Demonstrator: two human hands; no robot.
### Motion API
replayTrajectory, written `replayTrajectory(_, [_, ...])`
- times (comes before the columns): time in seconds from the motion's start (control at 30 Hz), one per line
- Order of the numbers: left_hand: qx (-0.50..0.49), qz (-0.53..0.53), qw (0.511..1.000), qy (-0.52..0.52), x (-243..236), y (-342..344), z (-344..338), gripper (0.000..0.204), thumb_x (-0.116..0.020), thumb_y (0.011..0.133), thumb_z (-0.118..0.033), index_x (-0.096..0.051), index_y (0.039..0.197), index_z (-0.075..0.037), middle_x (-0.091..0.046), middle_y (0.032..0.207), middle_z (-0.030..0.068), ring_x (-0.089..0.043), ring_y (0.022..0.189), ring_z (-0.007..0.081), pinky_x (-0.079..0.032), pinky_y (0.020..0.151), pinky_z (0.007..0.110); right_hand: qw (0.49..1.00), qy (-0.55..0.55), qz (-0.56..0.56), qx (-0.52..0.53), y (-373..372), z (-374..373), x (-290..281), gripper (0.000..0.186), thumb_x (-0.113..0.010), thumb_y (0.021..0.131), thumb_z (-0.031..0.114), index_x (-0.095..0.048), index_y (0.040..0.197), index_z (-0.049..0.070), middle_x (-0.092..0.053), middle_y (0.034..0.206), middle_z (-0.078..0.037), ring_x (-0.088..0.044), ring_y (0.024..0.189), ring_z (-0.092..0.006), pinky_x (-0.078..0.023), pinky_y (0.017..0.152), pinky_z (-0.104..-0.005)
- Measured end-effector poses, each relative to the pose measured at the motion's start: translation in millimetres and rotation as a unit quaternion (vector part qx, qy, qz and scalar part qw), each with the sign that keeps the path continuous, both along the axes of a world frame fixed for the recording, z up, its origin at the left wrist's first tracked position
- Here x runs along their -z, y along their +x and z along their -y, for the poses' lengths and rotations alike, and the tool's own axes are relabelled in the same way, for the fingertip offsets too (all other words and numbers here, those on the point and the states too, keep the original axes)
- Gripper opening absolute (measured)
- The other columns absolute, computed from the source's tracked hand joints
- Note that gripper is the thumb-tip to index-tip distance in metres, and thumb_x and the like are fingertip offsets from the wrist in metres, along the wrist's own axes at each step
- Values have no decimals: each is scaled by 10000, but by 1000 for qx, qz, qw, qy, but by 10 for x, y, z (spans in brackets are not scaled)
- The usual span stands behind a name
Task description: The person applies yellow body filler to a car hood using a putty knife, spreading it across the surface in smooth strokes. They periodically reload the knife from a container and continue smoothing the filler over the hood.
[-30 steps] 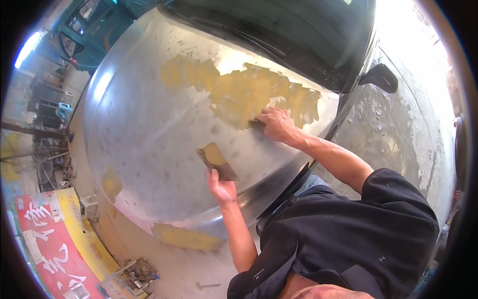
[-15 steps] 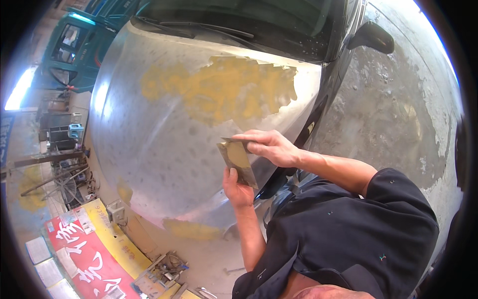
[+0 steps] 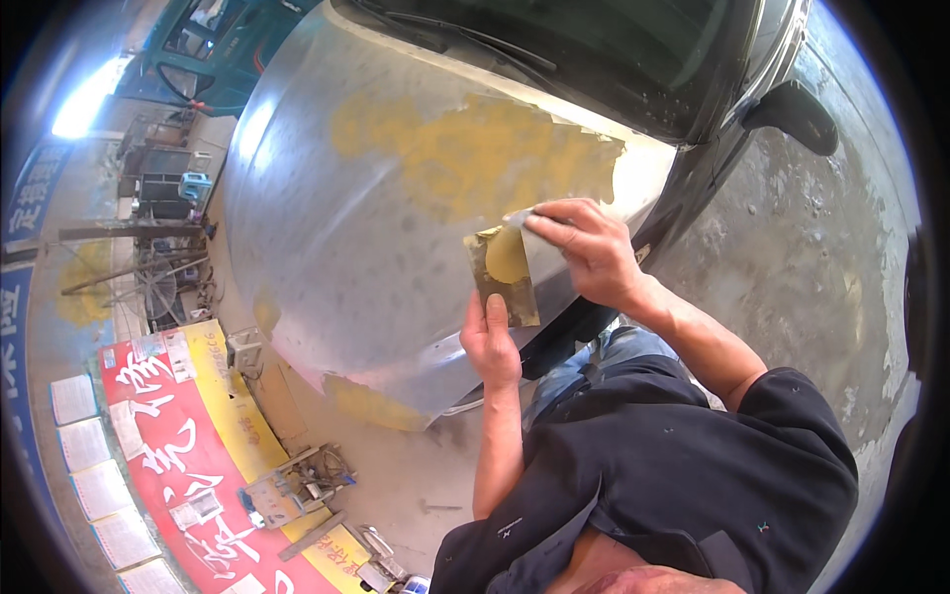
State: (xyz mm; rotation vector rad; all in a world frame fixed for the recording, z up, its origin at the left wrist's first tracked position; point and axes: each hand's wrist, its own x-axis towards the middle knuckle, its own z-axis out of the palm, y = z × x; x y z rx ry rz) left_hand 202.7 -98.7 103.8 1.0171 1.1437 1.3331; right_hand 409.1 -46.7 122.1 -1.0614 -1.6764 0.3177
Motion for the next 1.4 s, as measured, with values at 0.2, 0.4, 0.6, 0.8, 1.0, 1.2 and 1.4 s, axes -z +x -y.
replayTrajectory(0.2, [-1,-77,997,14,-167,143,-63,391,-540,1137,-196,-610,1417,67,-700,1302,77,-633,1165,151,-500,1029,313,998,11,60,-17,-94,-57,71,629,-684,706,-127,-753,1282,116,-695,1278,-129,-678,1175,-379,-585,988,-490])
replayTrajectory(0.4, [23,-196,980,15,-16,-116,-290,341,-523,1147,-232,-644,1330,28,-714,1102,14,-617,933,131,-520,856,284,992,-42,80,-83,-226,-55,280,614,-677,646,-107,-759,1219,97,-719,1195,-96,-680,1137,-342,-588,944,-472])
replayTrajectory(0.6, [-80,95,992,-28,322,-720,-580,393,-562,1125,-178,-569,1449,44,-674,1342,113,-637,1203,194,-496,1052,347,977,-171,91,88,-52,-417,448,480,-652,789,-92,-780,1212,94,-749,1098,-113,-691,1034,-338,-584,864,-447])
replayTrajectory(0.8, [17,170,982,-84,848,-1191,-737,409,-544,1101,-147,-556,1460,48,-646,1408,120,-616,1271,231,-477,1107,389,917,-237,205,245,80,-1307,800,408,-604,926,21,-757,1290,121,-740,1171,-99,-671,1139,-327,-547,952,-455])
replayTrajectory(1.0, [12,297,947,-120,1001,-1331,-848,397,-556,1101,-175,-554,1458,-2,-669,1338,98,-648,1165,233,-530,1017,399,863,-302,289,285,3,-1790,958,447,-564,910,15,-739,1304,131,-717,1234,-80,-633,1231,-314,-527,1007,-469])
replayTrajectory(1.2, [32,360,921,-143,1037,-1429,-862,401,-560,1100,-172,-543,1467,-12,-673,1326,94,-648,1143,234,-539,978,411,834,-326,327,303,-63,-1943,1024,433,-584,878,27,-751,1266,122,-709,1234,-73,-627,1241,-310,-530,1003,-466])
replayTrajectory(1.4, [34,378,910,-170,1098,-1453,-850,397,-577,1094,-185,-550,1458,-28,-677,1299,83,-649,1122,234,-541,968,412,854,-296,332,271,-277,-1842,1057,478,-625,808,10,-758,1255,116,-713,1198,-68,-632,1212,-313,-528,994,-457])
